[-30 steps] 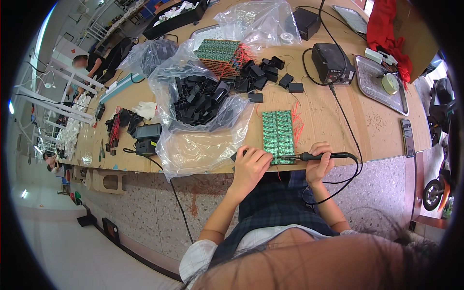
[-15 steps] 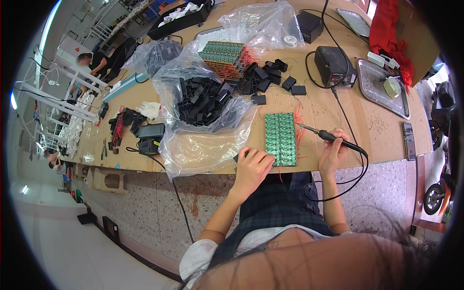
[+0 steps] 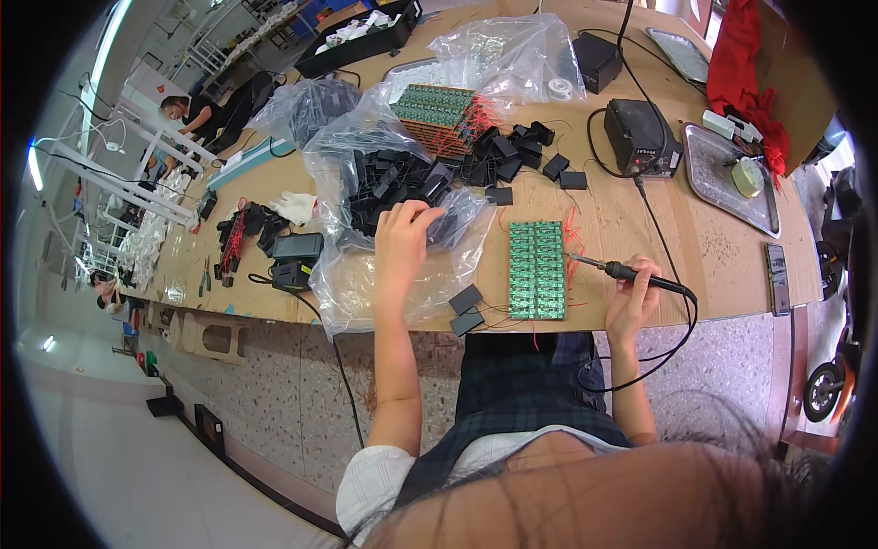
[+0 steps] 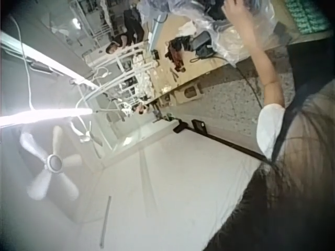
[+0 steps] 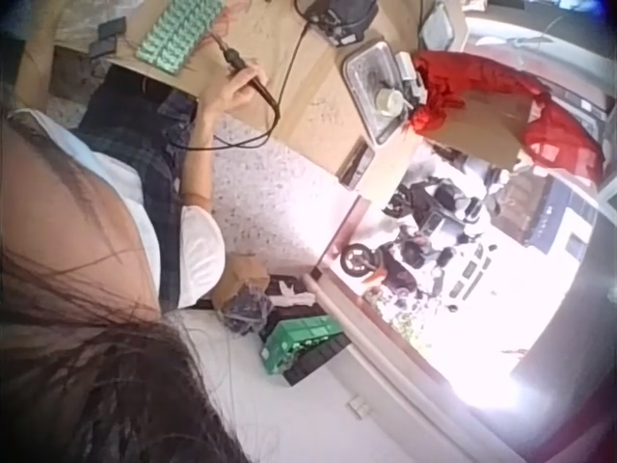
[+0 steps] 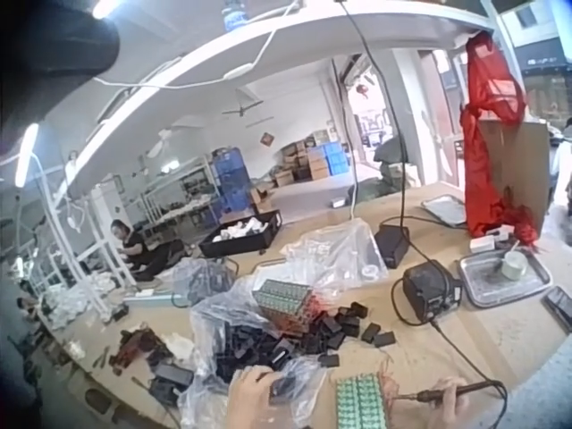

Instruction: Soldering electronic components or wires onto printed circuit boards at a manual workstation.

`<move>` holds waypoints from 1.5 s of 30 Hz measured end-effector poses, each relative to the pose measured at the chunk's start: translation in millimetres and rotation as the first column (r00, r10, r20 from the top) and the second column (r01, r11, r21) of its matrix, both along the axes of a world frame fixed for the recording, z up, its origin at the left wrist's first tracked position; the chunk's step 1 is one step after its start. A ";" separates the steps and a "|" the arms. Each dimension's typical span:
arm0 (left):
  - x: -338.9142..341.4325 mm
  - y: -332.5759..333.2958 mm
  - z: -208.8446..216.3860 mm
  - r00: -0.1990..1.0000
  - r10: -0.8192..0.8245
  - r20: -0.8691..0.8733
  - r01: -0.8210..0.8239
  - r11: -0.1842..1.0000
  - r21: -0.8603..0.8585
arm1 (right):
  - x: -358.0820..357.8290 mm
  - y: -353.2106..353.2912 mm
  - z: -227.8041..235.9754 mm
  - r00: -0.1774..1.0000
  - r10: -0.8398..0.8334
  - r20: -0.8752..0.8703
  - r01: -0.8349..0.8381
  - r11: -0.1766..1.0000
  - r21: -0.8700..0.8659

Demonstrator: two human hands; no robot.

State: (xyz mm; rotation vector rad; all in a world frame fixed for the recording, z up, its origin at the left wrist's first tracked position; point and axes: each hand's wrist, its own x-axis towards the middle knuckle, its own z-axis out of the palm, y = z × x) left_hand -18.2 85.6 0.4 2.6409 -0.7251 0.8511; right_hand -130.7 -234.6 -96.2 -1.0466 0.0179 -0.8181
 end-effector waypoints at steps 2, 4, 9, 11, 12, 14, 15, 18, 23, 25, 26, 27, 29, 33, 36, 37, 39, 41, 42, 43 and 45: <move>7.3 11.4 -3.2 0.989 -0.104 -0.107 0.107 0.994 0.025 | 0.9 0.5 0.6 1.000 -0.009 0.001 0.009 1.000 0.009; 10.8 15.5 -1.5 0.985 -0.132 -0.114 0.135 0.990 0.024 | 0.7 0.1 -0.1 1.000 -0.024 -0.003 0.024 1.000 0.016; 24.1 17.9 3.6 0.975 -0.222 -0.022 0.223 0.969 0.106 | -0.5 -0.8 -0.9 1.000 0.000 -0.001 0.000 1.000 -0.027; 27.0 12.9 7.0 0.968 -0.238 -0.077 0.245 0.964 0.106 | 0.2 -1.4 -1.4 1.000 -0.010 0.000 0.010 1.000 -0.021; 30.2 14.4 3.9 0.969 -0.236 -0.076 0.243 0.964 0.107 | 0.2 -0.6 -1.2 1.000 -0.012 0.001 0.012 1.000 -0.012; 38.9 18.3 -6.0 0.937 -0.312 -0.154 0.305 0.950 -0.068 | -0.3 0.3 -1.4 1.000 -0.009 0.000 0.009 1.000 -0.013; 40.4 17.6 -5.6 0.937 -0.313 -0.154 0.306 0.950 -0.068 | -0.4 0.1 -1.6 1.000 -0.010 -0.004 0.010 1.000 -0.015; 40.7 14.0 -3.7 0.953 -0.293 -0.078 0.289 0.955 -0.062 | 0.0 0.7 -0.5 1.000 -0.010 0.005 0.010 1.000 -0.009; 31.5 14.5 -13.2 0.970 -0.182 -0.160 0.059 0.819 -0.570 | 1.9 0.7 1.4 1.000 -0.008 0.016 0.008 1.000 -0.009; 23.3 10.9 -5.0 0.944 -0.247 -0.217 0.028 0.719 -0.694 | 2.9 0.4 1.2 1.000 -0.006 0.014 0.007 1.000 -0.006; 22.3 10.1 -2.5 0.951 -0.265 -0.160 0.018 0.561 -0.828 | 3.6 0.7 2.6 1.000 -0.002 0.012 0.002 1.000 -0.016; 19.6 9.1 2.9 0.958 -0.268 -0.100 0.010 0.379 -0.925 | 4.0 1.8 3.5 1.000 0.005 0.011 -0.005 1.000 -0.026; 12.3 8.1 17.0 0.968 -0.235 -0.083 0.007 0.360 -0.933 | 4.9 5.6 4.4 1.000 0.012 0.009 -0.012 1.000 -0.017; -13.8 -16.2 17.6 0.977 -0.162 -0.136 0.028 0.736 -0.676 | 3.9 12.4 6.1 1.000 0.014 -0.010 -0.015 0.999 -0.041; -40.2 -40.9 -3.6 0.949 -0.223 -0.222 0.098 0.879 -0.466 | 2.9 22.2 3.6 0.997 0.055 -0.051 -0.053 0.998 0.026; -47.6 -43.6 -14.8 0.936 -0.258 -0.241 0.142 0.900 -0.413 | 2.1 26.6 4.5 0.997 0.057 -0.053 -0.056 0.998 0.026; -59.5 -48.1 -27.4 0.918 -0.295 -0.266 0.189 0.913 -0.361 | -1.0 32.1 5.0 0.991 0.130 -0.027 -0.129 0.991 0.036; -69.0 -52.5 -33.2 0.903 -0.371 -0.216 0.335 0.924 -0.185 | -5.2 30.4 0.2 0.991 0.128 -0.042 -0.130 0.991 -0.029; -72.4 -53.1 -38.1 0.911 -0.341 -0.232 0.309 0.937 -0.161 | -7.3 31.2 -0.3 0.990 0.127 -0.061 -0.133 0.986 -0.103; -76.2 -52.4 -41.4 0.911 -0.341 -0.234 0.309 0.937 -0.161 | -8.8 32.0 -0.6 0.989 0.125 -0.079 -0.137 0.975 -0.175; -81.6 -51.6 -43.7 0.943 -0.268 -0.197 0.254 0.963 -0.091 | -10.7 33.6 0.7 0.988 0.135 -0.071 -0.145 0.974 -0.174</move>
